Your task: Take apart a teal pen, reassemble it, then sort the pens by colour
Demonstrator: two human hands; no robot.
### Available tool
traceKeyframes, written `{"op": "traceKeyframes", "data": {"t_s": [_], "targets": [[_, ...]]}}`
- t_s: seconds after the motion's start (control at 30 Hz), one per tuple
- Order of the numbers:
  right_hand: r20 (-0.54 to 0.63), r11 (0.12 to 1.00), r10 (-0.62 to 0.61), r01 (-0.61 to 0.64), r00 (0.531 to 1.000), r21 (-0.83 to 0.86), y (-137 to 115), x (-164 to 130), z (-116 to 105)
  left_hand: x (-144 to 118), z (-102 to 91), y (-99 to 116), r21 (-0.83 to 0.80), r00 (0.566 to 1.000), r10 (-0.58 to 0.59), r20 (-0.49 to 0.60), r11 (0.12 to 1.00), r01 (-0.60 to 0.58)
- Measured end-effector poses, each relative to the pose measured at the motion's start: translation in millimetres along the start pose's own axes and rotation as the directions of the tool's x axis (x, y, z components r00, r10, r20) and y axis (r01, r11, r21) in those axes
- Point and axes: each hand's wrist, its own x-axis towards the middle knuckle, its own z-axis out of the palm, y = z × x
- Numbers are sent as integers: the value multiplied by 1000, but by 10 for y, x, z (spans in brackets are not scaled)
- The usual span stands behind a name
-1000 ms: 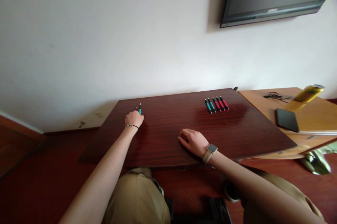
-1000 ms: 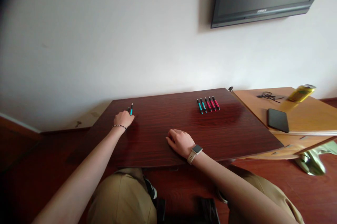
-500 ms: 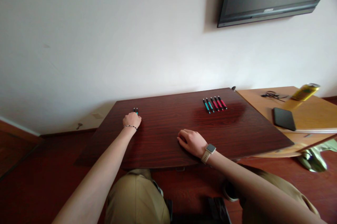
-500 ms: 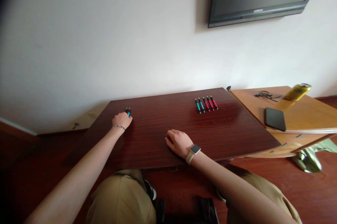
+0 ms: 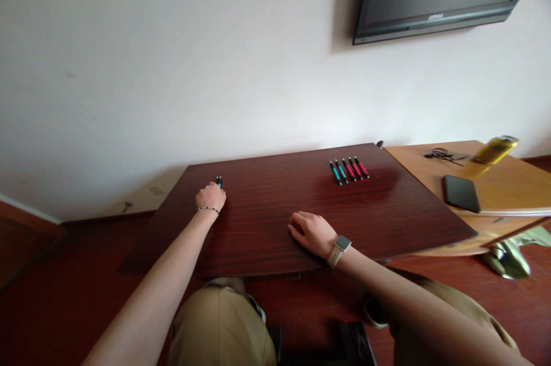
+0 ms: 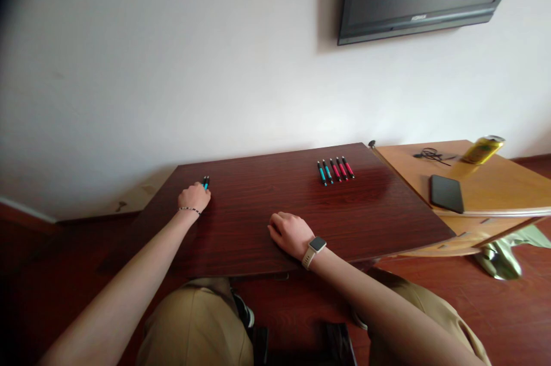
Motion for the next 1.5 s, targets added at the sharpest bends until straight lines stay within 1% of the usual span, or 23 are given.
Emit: {"op": "traceKeyframes", "data": {"t_s": [0.43, 0.7, 0.8, 0.87, 0.93, 1.1, 1.23, 1.5], "targets": [[13, 1000, 3, -3, 1000, 0, 7, -5, -6, 26, 47, -65, -7, 999, 25, 25, 1000, -25], [11, 1000, 0, 0, 1000, 4, -15, -14, -31, -27, 18, -42, -20, 999, 20, 48, 1000, -19], [12, 1000, 1, -1, 1000, 3, -10, -22, -34, -58, -42, -56, -10, 1000, 14, 15, 1000, -14], [17, 1000, 4, -4, 1000, 5, -3, -25, -32, -72, -85, -98, -4, 1000, -5, -30, 1000, 5], [20, 1000, 3, -3, 1000, 7, 7, -28, -27, -73, -111, -164, 0, 999, -35, -41, 999, 35], [14, 1000, -4, 4, 1000, 8, 36, -28, -8, -38, -75, -312, 8, 996, -49, 71, 999, 49], [5, 1000, -7, 7, 1000, 6, 46, -29, -5, -20, -33, -338, -6, 995, -50, 82, 999, 50], [21, 1000, -13, 13, 1000, -5, 23, -38, -37, -24, -29, -352, -18, 995, -37, 90, 999, 38]]}}
